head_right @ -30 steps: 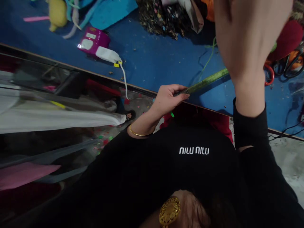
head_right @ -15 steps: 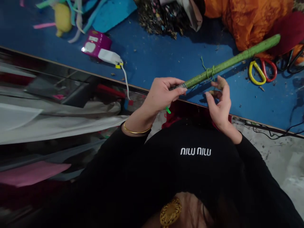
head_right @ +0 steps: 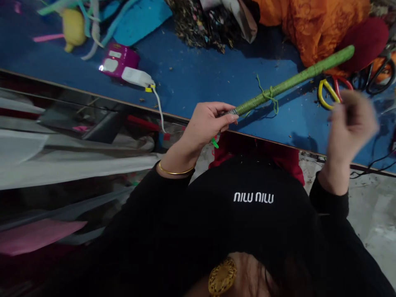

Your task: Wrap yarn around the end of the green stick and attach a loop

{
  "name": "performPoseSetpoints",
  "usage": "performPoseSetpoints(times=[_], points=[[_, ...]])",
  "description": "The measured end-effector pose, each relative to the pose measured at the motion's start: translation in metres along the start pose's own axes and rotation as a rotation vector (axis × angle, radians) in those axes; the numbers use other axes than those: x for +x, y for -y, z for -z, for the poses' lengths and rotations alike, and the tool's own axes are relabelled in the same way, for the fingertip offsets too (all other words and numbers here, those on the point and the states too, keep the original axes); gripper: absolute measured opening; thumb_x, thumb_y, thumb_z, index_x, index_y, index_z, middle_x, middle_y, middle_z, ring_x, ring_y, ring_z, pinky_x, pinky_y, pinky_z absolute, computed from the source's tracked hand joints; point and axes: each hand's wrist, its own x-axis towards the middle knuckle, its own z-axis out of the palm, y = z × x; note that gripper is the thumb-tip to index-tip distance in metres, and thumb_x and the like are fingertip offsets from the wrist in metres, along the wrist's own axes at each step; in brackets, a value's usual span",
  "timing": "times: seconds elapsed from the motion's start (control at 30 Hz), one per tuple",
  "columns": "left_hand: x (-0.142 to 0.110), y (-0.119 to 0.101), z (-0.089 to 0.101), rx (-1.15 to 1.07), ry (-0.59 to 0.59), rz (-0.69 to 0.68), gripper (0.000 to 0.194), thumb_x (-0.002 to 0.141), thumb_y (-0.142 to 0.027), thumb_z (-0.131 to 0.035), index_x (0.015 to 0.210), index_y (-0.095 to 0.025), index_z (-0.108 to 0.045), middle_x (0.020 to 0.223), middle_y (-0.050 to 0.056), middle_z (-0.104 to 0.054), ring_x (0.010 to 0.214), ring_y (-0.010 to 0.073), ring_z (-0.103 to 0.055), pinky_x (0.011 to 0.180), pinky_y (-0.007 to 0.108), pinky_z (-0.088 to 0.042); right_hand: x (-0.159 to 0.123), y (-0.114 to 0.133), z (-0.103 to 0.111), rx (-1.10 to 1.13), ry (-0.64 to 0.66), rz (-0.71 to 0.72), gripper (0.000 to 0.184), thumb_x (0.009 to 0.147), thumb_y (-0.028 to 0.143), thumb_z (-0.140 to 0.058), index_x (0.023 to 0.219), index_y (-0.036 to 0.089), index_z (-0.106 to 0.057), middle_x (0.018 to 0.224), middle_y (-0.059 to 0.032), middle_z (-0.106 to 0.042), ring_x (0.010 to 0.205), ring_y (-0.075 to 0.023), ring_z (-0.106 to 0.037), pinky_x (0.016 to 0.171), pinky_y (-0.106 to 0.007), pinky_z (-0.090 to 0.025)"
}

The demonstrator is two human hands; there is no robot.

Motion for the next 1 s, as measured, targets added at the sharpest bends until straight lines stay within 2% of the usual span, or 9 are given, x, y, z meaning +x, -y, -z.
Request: performPoseSetpoints(times=[0.03,0.17,0.27,0.33,0.43,0.57,0.63,0.83,1.0], points=[[-0.001,-0.001,0.0,0.012,-0.005,-0.011,0.021,0.079,-0.034,-0.073,0.091,-0.018,-0.079,0.076,0.004,-0.078,0.055,0.0111,-0.056,0.051,0.024,-0.045,0.002,0.001,-0.019,-0.067,-0.109,-0.001,0.024,0.096,0.044,-0.067,0.112,0.029,-0.076,0.075,0.0004,-0.065,0.057,-0.0133,-0.059,0.053,-0.03,-0.049],[-0.002,-0.005,0.0,0.034,-0.013,-0.025,0.02,0.08,-0.031,-0.071,0.092,-0.017,-0.079,0.078,0.005,-0.078,0.063,0.0146,-0.064,0.058,0.026,-0.052,0.025,0.003,-0.077,-0.26,0.109,0.002,0.013,0.08,0.031,-0.082,0.087,0.023,-0.073,0.067,0.0021,-0.06,0.06,-0.0123,-0.053,0.061,-0.03,-0.052],[-0.003,-0.006,0.0,0.036,0.011,-0.023,0.018,0.081,-0.03,-0.07,0.091,-0.017,-0.079,0.077,0.005,-0.077,0.066,0.0156,-0.067,0.061,0.027,-0.054,0.053,0.018,-0.085,-0.209,0.212,0.061,0.02,0.083,0.032,-0.078,0.071,0.021,-0.066,0.069,-0.0005,-0.061,0.062,-0.0119,-0.053,0.065,-0.03,-0.053],[-0.002,-0.006,-0.001,0.038,0.015,-0.026,0.016,0.081,-0.029,-0.07,0.089,-0.017,-0.078,0.075,0.004,-0.077,0.068,0.0161,-0.068,0.063,0.027,-0.055,0.068,0.034,-0.081,0.051,0.234,0.055,0.017,0.091,0.039,-0.068,0.088,0.023,-0.068,0.089,-0.0025,-0.071,0.065,-0.0116,-0.059,0.065,-0.029,-0.054],[-0.001,-0.006,-0.002,0.027,0.011,-0.015,0.014,0.081,-0.028,-0.07,0.086,-0.017,-0.077,0.073,0.004,-0.075,0.068,0.0164,-0.069,0.063,0.027,-0.055,0.077,0.05,-0.073,0.019,-0.011,0.104,0.027,0.094,0.05,-0.065,0.102,0.025,-0.063,0.107,-0.0053,-0.072,0.077,-0.0138,-0.065,0.068,-0.029,-0.054],[-0.001,-0.007,-0.001,-0.009,0.006,0.008,0.012,0.08,-0.026,-0.072,0.085,-0.017,-0.078,0.073,0.004,-0.076,0.067,0.0162,-0.069,0.063,0.027,-0.055,0.05,0.043,-0.073,-0.431,-0.585,0.266,0.046,0.104,0.058,-0.049,0.076,0.023,-0.057,0.071,-0.0044,-0.059,0.068,-0.0157,-0.058,0.073,-0.035,-0.051],[-0.001,-0.009,0.0,0.008,0.009,0.002,0.012,0.081,-0.026,-0.072,0.086,-0.017,-0.078,0.075,0.004,-0.077,0.068,0.0162,-0.069,0.064,0.027,-0.055,0.024,0.032,-0.08,-0.34,-0.638,0.303,0.044,0.105,0.055,-0.048,0.078,0.023,-0.06,0.07,-0.0027,-0.058,0.064,-0.0148,-0.055,0.07,-0.034,-0.05],[-0.002,-0.014,0.001,0.025,0.004,-0.009,0.017,0.081,-0.025,-0.071,0.091,-0.015,-0.079,0.076,0.004,-0.077,0.071,0.0159,-0.07,0.067,0.026,-0.057,-0.018,0.007,-0.129,0.165,0.161,-0.05,0.026,0.092,0.044,-0.069,0.111,0.026,-0.069,0.112,-0.006,-0.074,0.102,-0.0206,-0.073,0.094,-0.038,-0.061],[-0.003,-0.019,0.0,0.069,-0.01,-0.001,0.019,0.08,-0.027,-0.071,0.092,-0.016,-0.08,0.074,0.003,-0.076,0.076,0.0171,-0.07,0.066,0.025,-0.056,0.0,0.01,-0.16,0.47,0.331,-0.18,0.034,0.086,0.045,-0.072,0.111,0.024,-0.064,0.114,-0.0056,-0.072,0.106,-0.0191,-0.069,0.1,-0.036,-0.057]])
